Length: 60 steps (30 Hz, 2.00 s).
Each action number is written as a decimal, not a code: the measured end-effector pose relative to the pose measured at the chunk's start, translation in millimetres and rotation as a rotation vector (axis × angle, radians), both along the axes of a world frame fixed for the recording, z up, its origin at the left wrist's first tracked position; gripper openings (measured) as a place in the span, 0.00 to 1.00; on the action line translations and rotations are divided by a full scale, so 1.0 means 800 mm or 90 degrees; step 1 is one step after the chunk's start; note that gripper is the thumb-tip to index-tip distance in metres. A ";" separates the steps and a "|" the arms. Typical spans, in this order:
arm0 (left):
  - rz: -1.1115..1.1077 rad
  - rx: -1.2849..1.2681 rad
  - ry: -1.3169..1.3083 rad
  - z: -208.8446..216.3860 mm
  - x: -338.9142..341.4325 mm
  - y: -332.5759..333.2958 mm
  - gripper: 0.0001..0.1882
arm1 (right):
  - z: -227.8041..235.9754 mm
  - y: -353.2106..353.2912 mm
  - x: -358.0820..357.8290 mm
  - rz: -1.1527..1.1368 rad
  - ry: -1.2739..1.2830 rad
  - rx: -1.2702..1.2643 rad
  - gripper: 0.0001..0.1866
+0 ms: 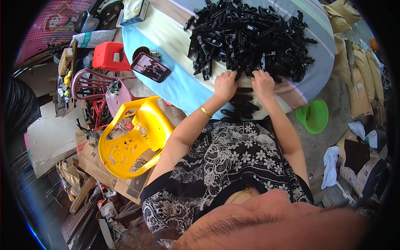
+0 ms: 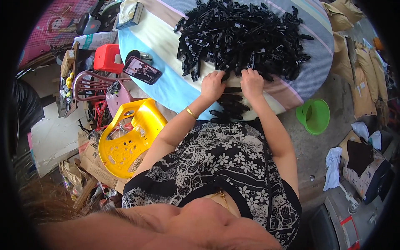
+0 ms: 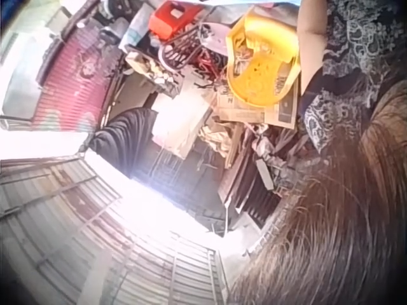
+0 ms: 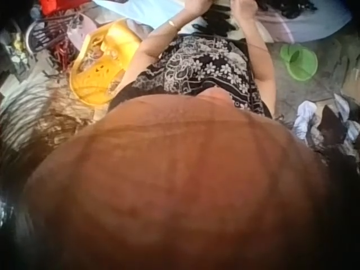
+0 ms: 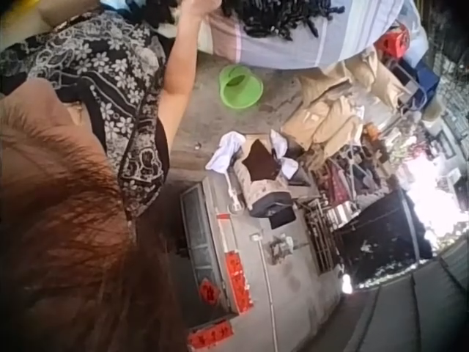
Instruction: Inspecting and packing black plastic components into a plastic bag.
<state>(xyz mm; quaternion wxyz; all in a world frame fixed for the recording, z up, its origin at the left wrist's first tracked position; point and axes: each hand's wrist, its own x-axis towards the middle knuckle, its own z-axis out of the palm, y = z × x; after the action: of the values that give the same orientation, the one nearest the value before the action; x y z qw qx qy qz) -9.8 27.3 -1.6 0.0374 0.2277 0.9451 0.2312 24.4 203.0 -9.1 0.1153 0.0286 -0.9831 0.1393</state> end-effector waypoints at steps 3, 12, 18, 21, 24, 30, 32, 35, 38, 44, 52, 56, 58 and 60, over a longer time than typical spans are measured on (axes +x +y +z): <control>0.033 -0.006 -0.011 -0.004 0.008 -0.014 0.25 | 0.014 -0.004 0.008 -0.009 -0.057 -0.005 0.17; 0.198 0.247 -0.181 -0.021 -0.004 -0.022 0.18 | 0.011 -0.015 0.044 0.155 -0.056 -0.100 0.18; 0.080 0.031 -0.011 -0.005 -0.007 -0.036 0.17 | 0.020 -0.004 0.044 -0.030 -0.172 -0.444 0.16; 0.025 0.063 0.035 -0.011 0.000 -0.030 0.15 | -0.002 -0.012 0.032 0.001 -0.089 -0.692 0.16; -0.025 0.105 0.005 -0.015 0.009 -0.016 0.16 | 0.008 -0.018 0.019 0.010 -0.064 -0.557 0.17; -0.040 0.188 -0.006 -0.021 0.005 -0.003 0.14 | 0.011 0.013 0.032 0.088 -0.071 -0.204 0.13; -0.049 0.200 -0.005 -0.022 0.005 -0.006 0.13 | 0.011 0.016 0.037 0.099 -0.045 -0.178 0.13; -0.066 0.211 -0.007 -0.026 0.006 -0.006 0.12 | 0.017 0.014 0.040 0.113 -0.011 -0.122 0.11; -0.083 0.195 -0.016 -0.027 0.003 -0.005 0.11 | 0.022 0.010 0.036 0.125 0.001 -0.100 0.09; -0.118 0.207 0.005 -0.026 0.004 -0.003 0.10 | 0.013 -0.006 0.020 0.198 0.001 -0.106 0.08; -0.220 0.227 -0.229 0.001 -0.001 -0.024 0.16 | 0.029 0.016 0.026 0.169 -0.275 -0.162 0.11; 0.034 0.216 -0.080 -0.014 -0.013 -0.057 0.12 | 0.049 0.007 0.008 0.155 -0.381 -0.133 0.13; 0.168 0.185 0.061 -0.003 -0.028 -0.071 0.10 | 0.035 -0.009 -0.006 0.163 -0.041 -0.199 0.16; 0.242 0.107 0.115 -0.001 -0.039 -0.078 0.13 | 0.037 -0.035 -0.025 0.181 0.027 -0.124 0.17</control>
<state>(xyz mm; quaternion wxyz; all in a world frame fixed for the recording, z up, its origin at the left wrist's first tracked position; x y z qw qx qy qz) -40.9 -34.9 -2.5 -0.1103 0.0678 0.9481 0.2905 4.8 175.3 20.6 0.1172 0.1586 -0.9485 0.2480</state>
